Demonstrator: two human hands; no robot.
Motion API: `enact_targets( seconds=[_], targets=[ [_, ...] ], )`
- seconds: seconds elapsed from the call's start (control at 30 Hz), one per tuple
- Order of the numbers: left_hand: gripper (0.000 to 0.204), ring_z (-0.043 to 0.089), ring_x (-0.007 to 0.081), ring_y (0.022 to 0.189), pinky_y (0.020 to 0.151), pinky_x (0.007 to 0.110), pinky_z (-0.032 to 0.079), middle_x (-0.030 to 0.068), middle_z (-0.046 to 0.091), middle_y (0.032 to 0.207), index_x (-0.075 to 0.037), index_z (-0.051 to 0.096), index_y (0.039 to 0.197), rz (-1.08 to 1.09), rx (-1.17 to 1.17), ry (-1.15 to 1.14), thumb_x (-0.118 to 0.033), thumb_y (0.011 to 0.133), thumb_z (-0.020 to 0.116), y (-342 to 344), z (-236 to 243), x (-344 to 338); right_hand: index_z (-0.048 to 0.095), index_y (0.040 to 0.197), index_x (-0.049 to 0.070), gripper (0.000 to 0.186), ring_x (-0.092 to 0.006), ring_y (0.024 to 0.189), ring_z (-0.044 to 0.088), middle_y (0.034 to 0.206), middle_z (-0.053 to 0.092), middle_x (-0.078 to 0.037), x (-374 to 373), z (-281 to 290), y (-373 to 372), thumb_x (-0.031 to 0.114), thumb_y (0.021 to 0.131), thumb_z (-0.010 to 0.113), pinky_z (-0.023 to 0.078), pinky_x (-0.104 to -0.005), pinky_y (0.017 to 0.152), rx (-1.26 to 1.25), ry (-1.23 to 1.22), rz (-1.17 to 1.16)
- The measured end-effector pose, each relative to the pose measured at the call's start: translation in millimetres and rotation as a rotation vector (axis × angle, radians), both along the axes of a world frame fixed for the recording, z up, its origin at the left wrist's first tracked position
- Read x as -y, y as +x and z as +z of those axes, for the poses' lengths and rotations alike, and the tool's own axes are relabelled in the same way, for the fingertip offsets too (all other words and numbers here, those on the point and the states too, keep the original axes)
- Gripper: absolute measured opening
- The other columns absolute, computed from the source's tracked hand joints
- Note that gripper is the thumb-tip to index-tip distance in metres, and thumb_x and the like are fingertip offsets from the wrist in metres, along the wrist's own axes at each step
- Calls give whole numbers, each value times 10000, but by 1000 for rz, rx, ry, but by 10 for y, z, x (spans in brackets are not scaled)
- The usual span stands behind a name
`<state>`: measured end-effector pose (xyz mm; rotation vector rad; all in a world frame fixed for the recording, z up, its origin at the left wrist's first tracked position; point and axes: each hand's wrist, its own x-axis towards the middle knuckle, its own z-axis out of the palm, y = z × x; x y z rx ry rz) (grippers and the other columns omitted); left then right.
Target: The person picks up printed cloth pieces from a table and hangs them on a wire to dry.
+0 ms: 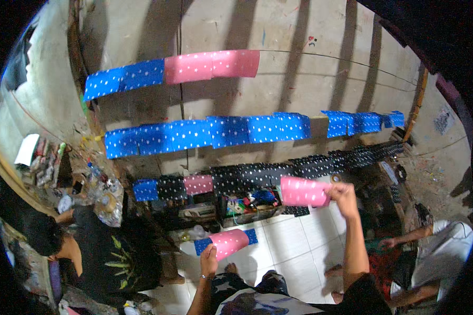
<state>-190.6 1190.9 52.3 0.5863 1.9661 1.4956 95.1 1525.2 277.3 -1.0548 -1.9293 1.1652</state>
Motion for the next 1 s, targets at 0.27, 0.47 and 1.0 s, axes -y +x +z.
enact_targets(
  seconds=[0.27,0.47,1.0],
  targets=[
    [289,515,82,803,716,242,443,23,600,867,43,608,998,316,208,269,-218,952,495,-78,-14,-936,691,983,3,196,-75,717,551,805,646,-8,-2146,1663,-1588,146,864,629,446,-222,643,-480,361,201],
    [215,484,62,694,618,230,420,-30,545,787,-5,605,947,573,265,350,-191,954,497,341,379,-1391,528,1265,10,450,-33,653,515,775,621,26,-2940,1777,-2521,67,839,661,397,-175,552,-655,211,343],
    [244,548,85,783,712,234,452,27,633,910,9,623,1017,524,173,300,-177,960,475,637,429,-1749,504,1266,-22,444,-92,816,599,918,655,-85,-3280,1426,-2627,-14,839,628,470,-187,675,-832,47,403]
  ],
)
